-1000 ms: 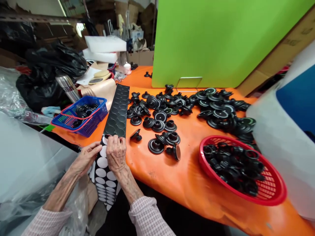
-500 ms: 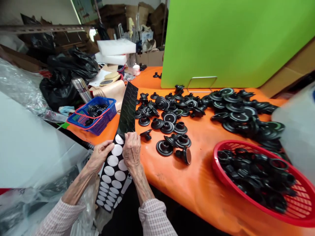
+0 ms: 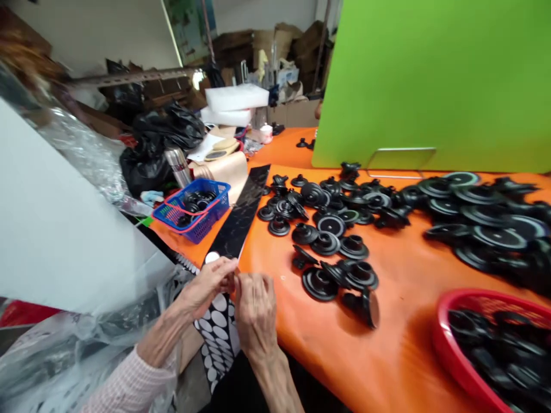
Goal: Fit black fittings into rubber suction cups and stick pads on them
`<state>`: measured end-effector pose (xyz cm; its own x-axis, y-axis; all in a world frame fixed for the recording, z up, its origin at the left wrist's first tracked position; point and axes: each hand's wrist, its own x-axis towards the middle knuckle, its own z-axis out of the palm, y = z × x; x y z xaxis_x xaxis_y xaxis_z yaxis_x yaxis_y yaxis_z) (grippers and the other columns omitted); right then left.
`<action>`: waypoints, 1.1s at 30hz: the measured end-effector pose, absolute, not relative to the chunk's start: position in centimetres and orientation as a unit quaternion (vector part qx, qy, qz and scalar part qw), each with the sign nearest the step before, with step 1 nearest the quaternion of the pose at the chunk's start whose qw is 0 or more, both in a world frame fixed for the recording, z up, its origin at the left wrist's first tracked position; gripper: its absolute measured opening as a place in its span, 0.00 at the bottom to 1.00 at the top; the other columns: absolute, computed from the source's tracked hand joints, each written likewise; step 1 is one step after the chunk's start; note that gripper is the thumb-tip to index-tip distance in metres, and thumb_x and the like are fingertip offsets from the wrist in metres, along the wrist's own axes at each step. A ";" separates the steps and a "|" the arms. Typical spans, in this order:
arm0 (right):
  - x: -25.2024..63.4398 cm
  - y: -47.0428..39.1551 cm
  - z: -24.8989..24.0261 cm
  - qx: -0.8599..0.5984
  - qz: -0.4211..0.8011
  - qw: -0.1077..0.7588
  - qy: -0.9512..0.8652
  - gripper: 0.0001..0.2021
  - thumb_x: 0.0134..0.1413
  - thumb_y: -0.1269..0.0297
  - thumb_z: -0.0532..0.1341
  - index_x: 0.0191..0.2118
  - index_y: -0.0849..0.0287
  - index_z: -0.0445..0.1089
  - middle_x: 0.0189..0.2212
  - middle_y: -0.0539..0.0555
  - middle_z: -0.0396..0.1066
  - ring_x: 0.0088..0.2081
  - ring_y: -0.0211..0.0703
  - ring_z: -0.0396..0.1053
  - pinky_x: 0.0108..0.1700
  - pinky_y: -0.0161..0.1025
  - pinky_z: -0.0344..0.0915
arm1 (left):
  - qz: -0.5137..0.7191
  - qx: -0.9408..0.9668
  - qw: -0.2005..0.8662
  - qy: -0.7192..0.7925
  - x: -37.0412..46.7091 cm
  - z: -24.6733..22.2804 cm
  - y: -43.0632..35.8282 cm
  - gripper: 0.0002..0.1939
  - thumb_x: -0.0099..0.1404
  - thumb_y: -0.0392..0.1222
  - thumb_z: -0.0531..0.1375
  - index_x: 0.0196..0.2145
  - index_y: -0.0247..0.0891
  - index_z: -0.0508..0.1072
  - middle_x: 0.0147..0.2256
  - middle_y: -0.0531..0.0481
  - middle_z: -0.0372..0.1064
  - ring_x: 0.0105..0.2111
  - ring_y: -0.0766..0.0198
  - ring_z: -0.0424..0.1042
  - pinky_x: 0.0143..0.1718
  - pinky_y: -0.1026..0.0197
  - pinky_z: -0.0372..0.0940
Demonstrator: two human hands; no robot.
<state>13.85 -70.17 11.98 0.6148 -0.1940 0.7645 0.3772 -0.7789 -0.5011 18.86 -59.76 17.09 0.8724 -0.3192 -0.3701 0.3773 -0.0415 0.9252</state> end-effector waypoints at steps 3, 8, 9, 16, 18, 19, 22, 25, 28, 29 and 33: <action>12.1 -70.2 11.6 -0.820 -0.385 0.423 -0.011 0.08 0.64 0.67 0.52 0.44 0.56 0.67 0.37 0.56 0.69 0.37 0.43 0.67 0.39 0.42 0.66 | -0.241 0.641 0.728 0.025 18.6 17.2 -60.7 0.15 0.46 0.47 0.68 0.28 0.36 0.70 0.26 0.53 0.67 0.26 0.69 0.65 0.30 0.65 0.59; 10.8 -72.1 11.9 -0.689 -0.290 0.636 0.192 0.11 0.60 0.55 0.56 0.34 0.57 0.65 0.28 0.50 0.67 0.30 0.39 0.67 0.32 0.37 0.66 | -0.285 0.674 0.676 -0.084 18.0 17.4 -62.2 0.12 0.52 0.47 0.66 0.32 0.37 0.74 0.30 0.48 0.70 0.29 0.62 0.69 0.32 0.61 0.62; 10.7 -72.6 12.1 -0.668 -0.299 0.646 0.218 0.12 0.60 0.54 0.56 0.31 0.57 0.64 0.26 0.49 0.66 0.29 0.39 0.66 0.32 0.36 0.66 | -0.255 0.704 0.652 -0.118 18.5 17.5 -63.0 0.12 0.53 0.47 0.66 0.32 0.38 0.75 0.30 0.47 0.70 0.30 0.60 0.70 0.33 0.60 0.62; 7.9 -76.3 13.0 -0.627 -0.313 0.665 0.258 0.11 0.54 0.53 0.60 0.32 0.56 0.66 0.26 0.47 0.63 0.28 0.38 0.63 0.32 0.35 0.64 | -0.035 0.849 0.467 -0.244 26.7 16.8 -72.6 0.06 0.52 0.37 0.65 0.30 0.40 0.73 0.36 0.45 0.66 0.45 0.50 0.66 0.52 0.52 0.56; 6.7 -76.9 12.6 -0.636 -0.286 0.672 0.250 0.11 0.54 0.53 0.61 0.33 0.55 0.67 0.29 0.49 0.65 0.29 0.38 0.64 0.33 0.35 0.66 | -0.059 0.841 0.473 -0.255 28.5 15.9 -74.9 0.10 0.48 0.33 0.67 0.30 0.40 0.72 0.35 0.46 0.67 0.46 0.49 0.66 0.53 0.50 0.55; 6.1 -77.1 12.4 -0.639 -0.278 0.673 0.249 0.11 0.54 0.52 0.61 0.33 0.55 0.68 0.30 0.50 0.65 0.30 0.38 0.65 0.33 0.35 0.67 | -0.068 0.838 0.478 -0.256 29.0 15.6 -75.6 0.11 0.48 0.32 0.67 0.29 0.40 0.72 0.34 0.46 0.67 0.46 0.49 0.66 0.53 0.50 0.54; 4.7 -77.7 11.8 -0.641 -0.257 0.677 0.254 0.13 0.53 0.51 0.61 0.33 0.56 0.69 0.29 0.50 0.67 0.30 0.39 0.68 0.33 0.35 0.68 | -0.089 0.826 0.498 -0.248 29.5 15.7 -75.6 0.10 0.50 0.32 0.65 0.30 0.40 0.69 0.33 0.47 0.68 0.44 0.51 0.66 0.52 0.49 0.56; 4.1 -78.1 11.7 -0.652 -0.245 0.672 0.251 0.12 0.54 0.51 0.61 0.34 0.56 0.69 0.28 0.50 0.70 0.31 0.40 0.69 0.34 0.36 0.69 | -0.149 0.795 0.541 -0.232 27.8 17.3 -73.3 0.07 0.56 0.38 0.62 0.33 0.38 0.67 0.33 0.48 0.68 0.39 0.57 0.69 0.45 0.52 0.62; 4.0 -78.2 12.0 -0.681 -0.245 0.650 0.232 0.12 0.56 0.53 0.60 0.37 0.56 0.70 0.32 0.52 0.71 0.34 0.42 0.70 0.38 0.37 0.69 | -0.323 0.645 0.677 -0.146 24.3 18.3 -70.1 0.12 0.58 0.40 0.62 0.39 0.39 0.67 0.34 0.50 0.70 0.33 0.63 0.70 0.39 0.55 0.65; 4.0 -78.2 12.1 -0.688 -0.241 0.645 0.229 0.11 0.56 0.54 0.60 0.38 0.56 0.70 0.33 0.52 0.71 0.35 0.41 0.70 0.38 0.37 0.68 | -0.367 0.584 0.717 -0.098 22.9 18.3 -69.2 0.14 0.57 0.40 0.64 0.40 0.40 0.67 0.35 0.50 0.70 0.32 0.64 0.69 0.37 0.57 0.66; 3.7 -77.8 12.8 -0.676 -0.242 0.657 0.230 0.11 0.56 0.56 0.62 0.41 0.54 0.66 0.30 0.48 0.69 0.32 0.37 0.68 0.36 0.36 0.66 | -0.455 0.423 0.782 0.054 18.4 16.8 -66.9 0.15 0.55 0.44 0.67 0.39 0.38 0.71 0.37 0.49 0.71 0.32 0.64 0.69 0.31 0.61 0.65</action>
